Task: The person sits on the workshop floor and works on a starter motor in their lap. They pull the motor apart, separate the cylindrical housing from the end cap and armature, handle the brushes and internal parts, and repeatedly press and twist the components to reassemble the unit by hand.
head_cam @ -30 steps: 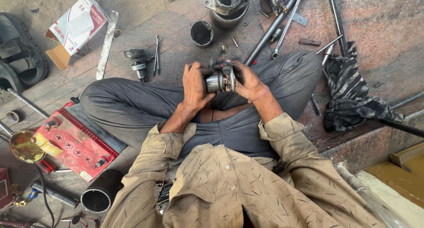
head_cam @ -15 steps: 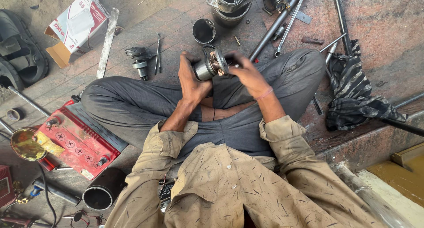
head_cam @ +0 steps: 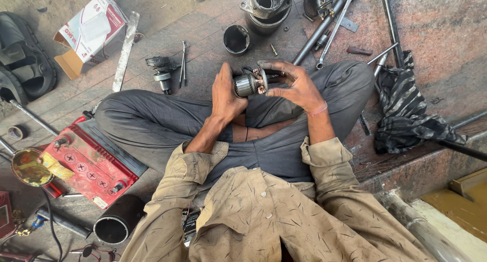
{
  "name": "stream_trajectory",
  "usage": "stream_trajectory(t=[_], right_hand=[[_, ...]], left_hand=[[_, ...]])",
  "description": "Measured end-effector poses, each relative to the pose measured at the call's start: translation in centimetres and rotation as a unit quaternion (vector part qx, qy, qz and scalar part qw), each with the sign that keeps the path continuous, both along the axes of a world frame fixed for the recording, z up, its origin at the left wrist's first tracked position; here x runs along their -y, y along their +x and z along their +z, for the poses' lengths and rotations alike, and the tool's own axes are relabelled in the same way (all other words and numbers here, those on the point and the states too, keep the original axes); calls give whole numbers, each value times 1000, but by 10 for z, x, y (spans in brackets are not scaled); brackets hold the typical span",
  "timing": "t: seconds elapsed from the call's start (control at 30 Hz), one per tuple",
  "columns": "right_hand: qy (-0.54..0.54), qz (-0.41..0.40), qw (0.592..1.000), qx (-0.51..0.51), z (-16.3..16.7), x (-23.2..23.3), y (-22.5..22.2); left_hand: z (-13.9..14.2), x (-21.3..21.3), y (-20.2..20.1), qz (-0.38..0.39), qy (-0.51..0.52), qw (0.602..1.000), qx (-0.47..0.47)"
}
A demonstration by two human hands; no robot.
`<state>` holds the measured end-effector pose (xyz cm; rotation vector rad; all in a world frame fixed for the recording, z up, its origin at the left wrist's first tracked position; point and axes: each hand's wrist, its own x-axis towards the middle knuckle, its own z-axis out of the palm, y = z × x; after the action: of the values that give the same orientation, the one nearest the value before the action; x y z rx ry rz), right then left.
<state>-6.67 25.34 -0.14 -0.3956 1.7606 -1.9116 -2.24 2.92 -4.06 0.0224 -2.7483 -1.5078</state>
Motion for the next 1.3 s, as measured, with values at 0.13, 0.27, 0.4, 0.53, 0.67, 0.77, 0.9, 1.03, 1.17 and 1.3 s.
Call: stream_trajectory(t=[0.13, 0.27, 0.4, 0.53, 0.67, 0.77, 0.9, 1.03, 1.17, 1.3], right_hand=[[0, -16, 996, 83, -8, 1, 1], [-29, -25, 995, 89, -16, 3, 0], [13, -37, 991, 129, -25, 3, 0], [25, -46, 985, 164, -38, 4, 1], [97, -112, 961, 232, -53, 9, 2], [134, -90, 970, 180, -60, 10, 4], [143, -49, 973, 177, -60, 8, 8], [87, -24, 968, 234, -51, 7, 11], [9, -4, 968, 252, -42, 4, 11], [-57, -36, 970, 234, -43, 1, 10]], left_hand=[[1, 3, 2, -17, -14, 999, -50], [5, 5, 1, -38, -37, 997, -61], [9, 5, 1, -53, -44, 994, -82], [11, 5, 2, -58, -51, 993, -85], [12, 4, 1, -57, -66, 992, -96], [11, 2, 1, -48, -82, 991, -89], [8, 2, -2, -21, -86, 993, -77], [7, 6, -7, 22, -82, 994, -61], [10, 9, -8, 20, -84, 994, -68], [13, 8, -5, -9, -98, 992, -74]])
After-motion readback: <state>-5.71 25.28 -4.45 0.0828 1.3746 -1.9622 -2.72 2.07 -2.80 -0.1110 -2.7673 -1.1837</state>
